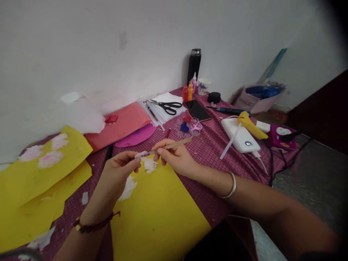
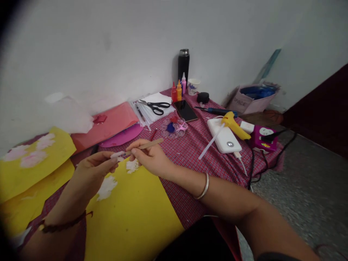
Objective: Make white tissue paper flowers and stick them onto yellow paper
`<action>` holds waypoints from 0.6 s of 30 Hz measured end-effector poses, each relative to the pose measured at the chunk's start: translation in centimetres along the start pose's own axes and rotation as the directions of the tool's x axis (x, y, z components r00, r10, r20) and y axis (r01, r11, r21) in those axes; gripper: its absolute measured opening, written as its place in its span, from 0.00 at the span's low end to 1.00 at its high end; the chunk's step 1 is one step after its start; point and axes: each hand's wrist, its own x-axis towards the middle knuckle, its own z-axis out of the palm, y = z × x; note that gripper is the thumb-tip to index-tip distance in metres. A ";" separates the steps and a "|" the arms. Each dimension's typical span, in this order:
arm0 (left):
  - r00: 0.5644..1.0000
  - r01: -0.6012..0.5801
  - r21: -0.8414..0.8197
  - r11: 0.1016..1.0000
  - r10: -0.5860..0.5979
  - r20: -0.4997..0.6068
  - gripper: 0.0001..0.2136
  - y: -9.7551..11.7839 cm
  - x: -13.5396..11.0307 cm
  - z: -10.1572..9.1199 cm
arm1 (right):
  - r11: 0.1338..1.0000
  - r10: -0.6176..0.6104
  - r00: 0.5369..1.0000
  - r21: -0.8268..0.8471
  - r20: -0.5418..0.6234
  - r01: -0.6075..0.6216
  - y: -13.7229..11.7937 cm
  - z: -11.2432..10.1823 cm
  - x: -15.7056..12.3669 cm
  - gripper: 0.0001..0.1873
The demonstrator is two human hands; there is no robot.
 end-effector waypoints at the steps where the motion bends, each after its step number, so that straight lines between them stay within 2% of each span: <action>1: 1.000 0.010 -0.011 1.000 -0.010 0.000 0.06 0.0 0.0 0.0 | 1.000 0.001 1.000 0.004 0.001 -0.001 0.0 0.0 0.0 0.07; 15: 0.999 0.042 -0.084 0.996 -0.045 -0.030 0.06 0.7 -0.6 0.7 | 1.000 -0.027 0.999 -0.012 0.017 0.028 -0.2 0.1 -0.1 0.08; 18: 0.997 0.058 -0.144 0.988 -0.063 -0.033 0.06 0.6 -0.5 0.8 | 1.000 -0.026 1.000 0.000 0.013 0.026 -0.3 0.1 -0.1 0.08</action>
